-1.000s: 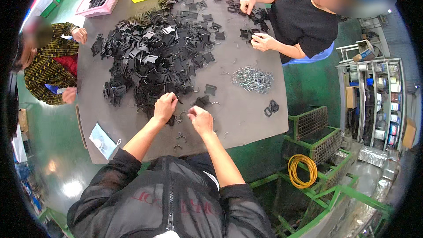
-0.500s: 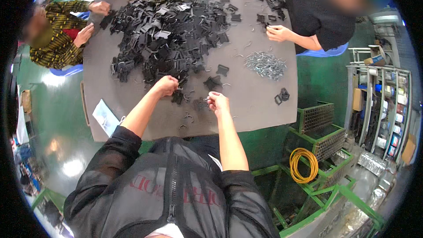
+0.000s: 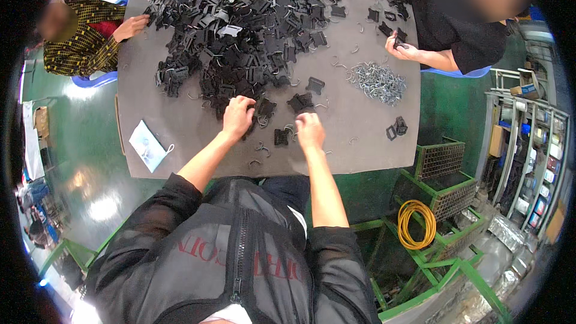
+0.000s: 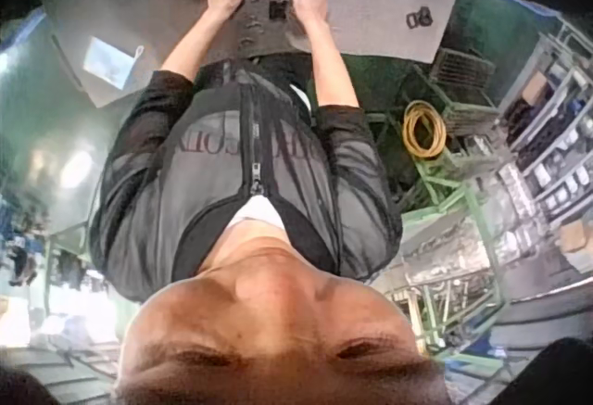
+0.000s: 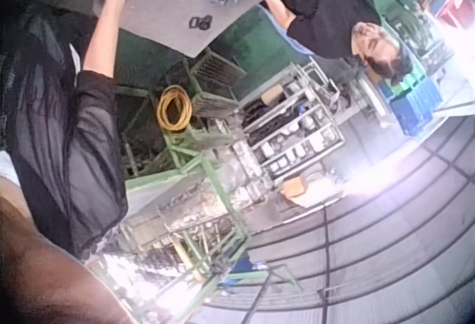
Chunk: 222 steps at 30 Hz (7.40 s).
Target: The person assembles components by attaching metal clips onto black plastic pieces by hand and placing the finished pieces into a plastic basket.
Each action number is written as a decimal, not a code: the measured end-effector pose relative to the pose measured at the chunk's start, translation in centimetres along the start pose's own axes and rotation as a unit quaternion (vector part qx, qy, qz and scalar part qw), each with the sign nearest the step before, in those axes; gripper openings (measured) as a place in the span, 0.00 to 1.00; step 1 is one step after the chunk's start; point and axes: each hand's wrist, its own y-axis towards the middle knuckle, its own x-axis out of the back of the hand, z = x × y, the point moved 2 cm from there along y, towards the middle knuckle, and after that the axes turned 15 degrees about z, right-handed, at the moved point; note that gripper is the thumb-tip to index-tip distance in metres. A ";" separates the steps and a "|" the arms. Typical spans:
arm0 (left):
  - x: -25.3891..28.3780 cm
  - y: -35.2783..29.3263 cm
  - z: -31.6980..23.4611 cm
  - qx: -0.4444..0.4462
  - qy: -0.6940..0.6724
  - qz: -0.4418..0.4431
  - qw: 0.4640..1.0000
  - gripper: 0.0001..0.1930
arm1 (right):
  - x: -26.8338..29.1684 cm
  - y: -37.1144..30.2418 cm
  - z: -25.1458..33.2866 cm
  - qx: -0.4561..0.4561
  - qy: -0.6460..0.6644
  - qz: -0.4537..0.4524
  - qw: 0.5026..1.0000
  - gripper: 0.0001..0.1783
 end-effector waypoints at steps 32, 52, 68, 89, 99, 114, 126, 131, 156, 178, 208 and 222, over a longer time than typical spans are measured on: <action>1.8 -4.7 3.8 0.202 0.011 0.109 0.973 0.28 | 7.1 6.3 1.2 -0.018 -0.126 0.193 0.973 0.26; 1.3 -8.1 6.2 0.118 -0.701 0.237 0.663 0.14 | -4.1 -2.3 4.0 0.145 -0.286 0.153 0.935 0.22; 0.2 -10.5 8.4 0.140 -0.756 0.199 0.608 0.15 | -4.3 -2.7 4.0 0.105 -0.301 0.069 0.945 0.26; -0.3 -9.7 8.8 0.117 -0.748 0.258 0.600 0.16 | -2.6 -2.3 3.7 0.067 -0.368 0.116 0.920 0.26; -0.8 -9.3 6.2 0.128 -0.783 0.258 0.552 0.29 | -6.6 -3.4 12.3 0.106 0.075 0.234 0.963 0.28; 1.4 -9.5 10.8 0.087 -0.827 0.195 0.520 0.25 | -5.2 -1.1 14.7 -0.080 0.034 0.139 0.986 0.19; 2.0 -7.6 11.8 0.082 -0.865 0.164 0.467 0.24 | -5.8 5.0 17.9 0.147 -0.095 -0.039 0.984 0.04; 3.6 -7.5 11.3 0.077 -0.855 0.175 0.481 0.28 | -1.9 2.0 14.9 0.094 0.315 0.021 0.944 0.03; 2.3 -8.1 10.9 0.098 -0.861 0.157 0.474 0.27 | -0.2 0.1 8.8 0.006 0.395 0.062 0.916 0.06; 2.6 -7.7 7.9 0.063 -0.870 0.190 0.451 0.33 | 3.1 4.1 15.8 0.089 -0.020 -0.242 0.966 0.05; 0.7 -9.0 8.4 0.126 -0.840 0.210 0.484 0.34 | 0.8 2.0 6.9 -0.040 -0.113 0.168 0.978 0.22; 0.4 -7.6 8.8 0.122 -0.831 0.213 0.500 0.34 | -4.9 -0.4 11.4 0.003 0.174 0.158 0.972 0.26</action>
